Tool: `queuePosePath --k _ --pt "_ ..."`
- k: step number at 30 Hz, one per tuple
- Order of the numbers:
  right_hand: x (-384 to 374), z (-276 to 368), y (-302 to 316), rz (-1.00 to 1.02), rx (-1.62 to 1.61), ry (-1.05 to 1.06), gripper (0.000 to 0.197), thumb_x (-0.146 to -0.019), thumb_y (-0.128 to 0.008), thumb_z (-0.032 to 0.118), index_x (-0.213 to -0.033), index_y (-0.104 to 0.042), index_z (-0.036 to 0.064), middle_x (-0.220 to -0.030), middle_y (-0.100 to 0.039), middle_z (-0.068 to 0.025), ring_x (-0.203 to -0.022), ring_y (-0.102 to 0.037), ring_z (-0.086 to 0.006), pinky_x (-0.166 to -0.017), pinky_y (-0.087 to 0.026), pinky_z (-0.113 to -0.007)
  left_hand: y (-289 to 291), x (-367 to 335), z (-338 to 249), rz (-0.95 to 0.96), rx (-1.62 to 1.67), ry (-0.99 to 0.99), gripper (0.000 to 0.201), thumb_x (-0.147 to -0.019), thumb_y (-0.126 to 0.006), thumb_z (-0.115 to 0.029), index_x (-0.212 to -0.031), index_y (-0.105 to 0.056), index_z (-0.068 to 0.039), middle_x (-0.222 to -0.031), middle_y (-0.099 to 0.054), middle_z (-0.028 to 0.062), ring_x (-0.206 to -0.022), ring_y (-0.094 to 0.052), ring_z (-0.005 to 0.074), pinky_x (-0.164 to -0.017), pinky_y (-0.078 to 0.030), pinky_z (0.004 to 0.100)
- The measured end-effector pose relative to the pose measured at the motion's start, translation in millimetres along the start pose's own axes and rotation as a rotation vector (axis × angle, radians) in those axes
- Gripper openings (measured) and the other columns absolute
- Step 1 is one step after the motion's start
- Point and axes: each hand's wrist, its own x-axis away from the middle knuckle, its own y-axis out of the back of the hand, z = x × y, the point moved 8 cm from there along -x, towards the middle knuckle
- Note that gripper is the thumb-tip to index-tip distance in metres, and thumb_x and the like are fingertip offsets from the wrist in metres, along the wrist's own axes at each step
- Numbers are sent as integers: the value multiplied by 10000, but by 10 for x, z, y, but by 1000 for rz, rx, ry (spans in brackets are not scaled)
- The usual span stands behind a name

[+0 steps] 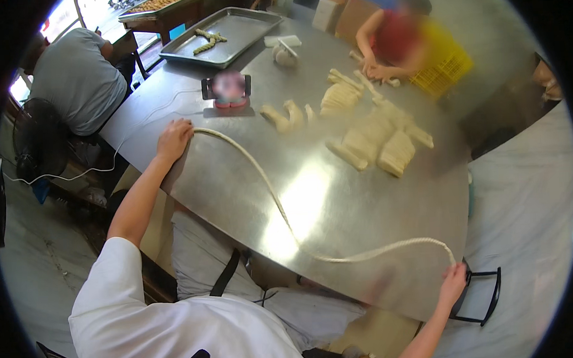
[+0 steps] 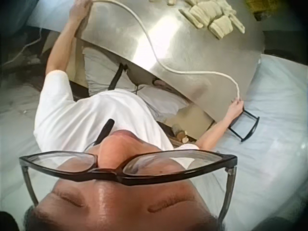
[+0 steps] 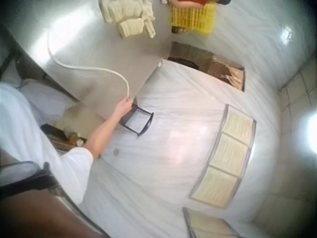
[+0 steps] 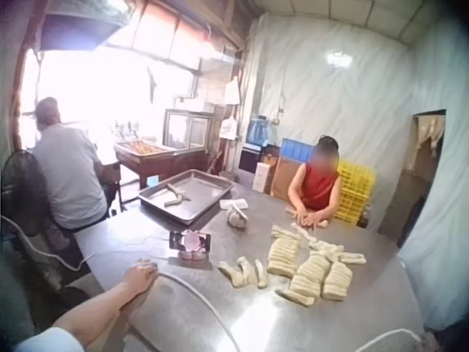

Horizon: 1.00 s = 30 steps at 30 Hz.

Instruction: The person rolls a strand of dough into a long piece by hand on a metal table, then twists it into a braided shape and sets it aside.

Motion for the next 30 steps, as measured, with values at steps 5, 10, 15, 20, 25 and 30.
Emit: queuePosePath --k 5,10,15,20,25,30 --pt "288 752 -405 353 383 292 298 -1096 -540 214 -1211 -739 25 -948 -784 -198 -759 -752 -276 -720 -585 -411 15 122 -159 237 20 -89 268 -1031 -701 -306 -1216 -735 -114 -1152 -761 104 -1025 -726 376 -967 -578 504" --pt "-250 542 211 -12 293 -91 296 -1074 -528 186 -1201 -723 3 -880 -773 -200 -743 -751 -283 -691 -587 -455 -89 402 -554 134 -377 -55 475 -1067 -651 -274 -1446 -623 12 -1558 -615 190 -1383 -612 418 -1135 -520 522" --pt "706 1424 105 167 562 240 191 -958 -718 184 -1005 -771 7 -1015 -770 -253 -947 -736 -428 -900 -590 -501 584 1376 -1151 315 -261 -331 290 -985 -651 -211 -1178 -719 -5 -1186 -744 201 -1116 -735 363 -1030 -563 467" --pt "-125 1253 1806 -777 -466 165 241 -1155 -600 204 -1226 -708 1 -914 -687 -31 -783 -598 -144 -744 -518 -293 826 551 -861 419 -287 -639 143 -875 -719 -185 -996 -753 -116 -809 -711 46 -850 -720 263 -739 -582 424" --pt "-163 -2256 316 67 244 -537 181 -1012 -668 194 -1046 -721 25 -734 -708 -108 -579 -696 -246 -453 -519 -408 1352 475 903 137 -185 118 131 -849 -819 -188 -942 -841 -100 -901 -785 77 -911 -700 309 -845 -581 447" --pt "-917 -1543 1480 -419 731 -109 397 -1150 -544 299 -1165 -743 -44 -1112 -754 -293 -1070 -724 -484 -911 -571 -553 1446 438 370 289 -159 -197 122 -784 -845 -153 -888 -821 -94 -840 -768 70 -878 -700 299 -781 -580 438"
